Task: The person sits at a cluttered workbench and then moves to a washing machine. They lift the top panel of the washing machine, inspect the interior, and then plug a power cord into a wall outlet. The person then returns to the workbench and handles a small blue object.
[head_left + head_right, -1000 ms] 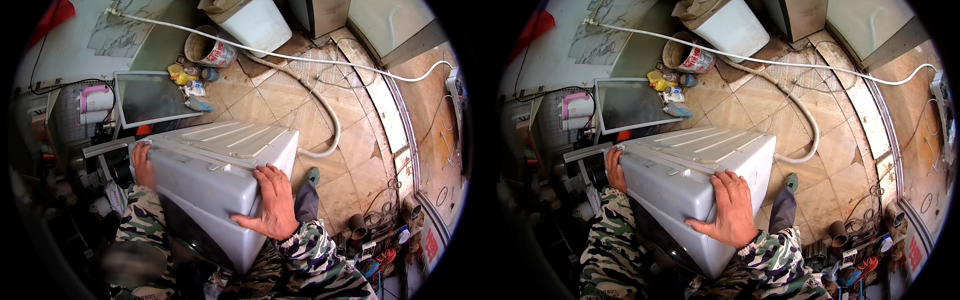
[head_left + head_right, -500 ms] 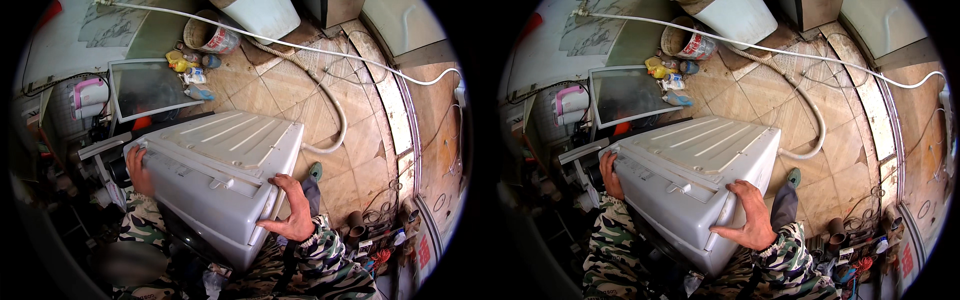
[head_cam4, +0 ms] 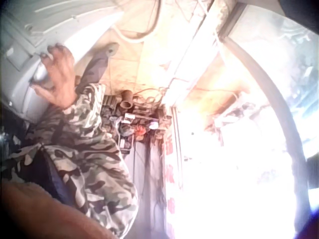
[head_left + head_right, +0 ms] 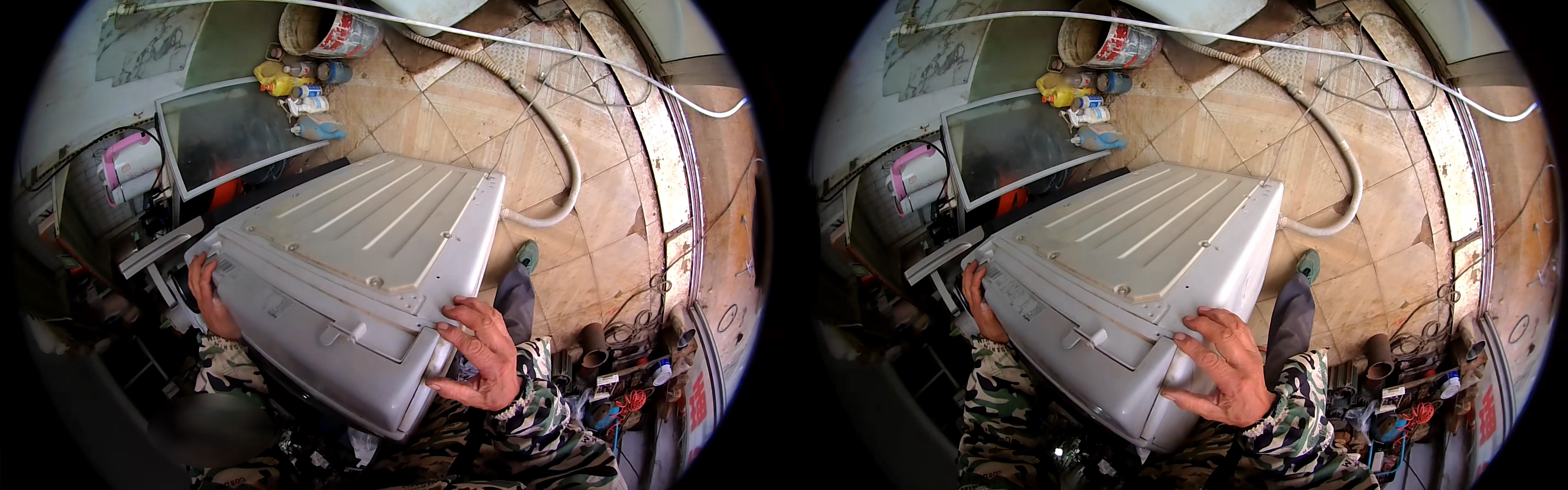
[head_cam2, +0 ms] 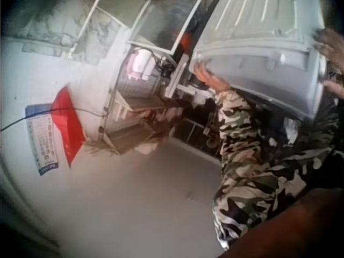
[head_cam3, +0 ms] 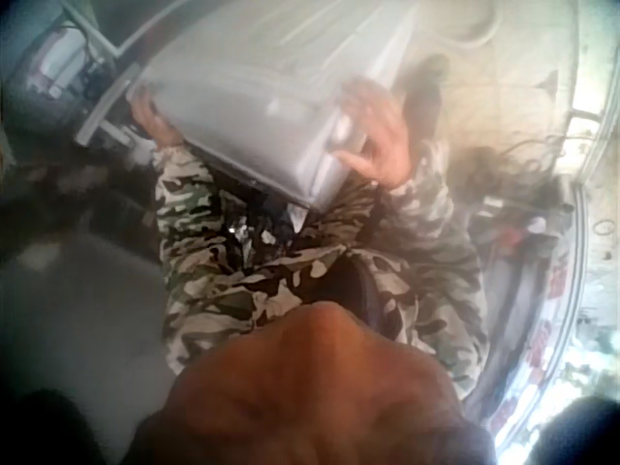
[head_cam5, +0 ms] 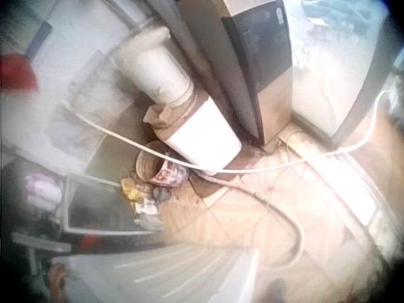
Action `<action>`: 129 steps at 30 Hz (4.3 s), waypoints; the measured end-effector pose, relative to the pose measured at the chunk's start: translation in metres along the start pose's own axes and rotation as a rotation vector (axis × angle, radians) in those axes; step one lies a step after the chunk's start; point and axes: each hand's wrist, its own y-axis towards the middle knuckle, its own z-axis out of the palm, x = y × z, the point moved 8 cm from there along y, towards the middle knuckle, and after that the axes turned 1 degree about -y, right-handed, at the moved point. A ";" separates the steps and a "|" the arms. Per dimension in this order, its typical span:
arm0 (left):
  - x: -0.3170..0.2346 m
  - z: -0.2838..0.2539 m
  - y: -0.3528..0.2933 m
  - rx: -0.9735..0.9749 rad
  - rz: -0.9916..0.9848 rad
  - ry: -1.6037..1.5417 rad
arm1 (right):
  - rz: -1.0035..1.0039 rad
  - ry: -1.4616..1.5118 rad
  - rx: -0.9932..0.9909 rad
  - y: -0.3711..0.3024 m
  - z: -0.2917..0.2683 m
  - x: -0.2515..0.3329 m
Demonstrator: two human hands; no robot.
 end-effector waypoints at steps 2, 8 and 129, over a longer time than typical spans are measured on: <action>0.005 0.001 -0.003 0.005 -0.015 -0.026 | -0.009 -0.017 0.025 0.002 0.001 -0.002; 0.016 0.005 -0.006 0.020 -0.043 -0.083 | 0.090 0.142 -0.116 -0.010 0.009 -0.015; 0.005 0.002 0.010 0.084 -0.123 0.031 | -0.208 -0.252 0.412 0.088 0.110 0.143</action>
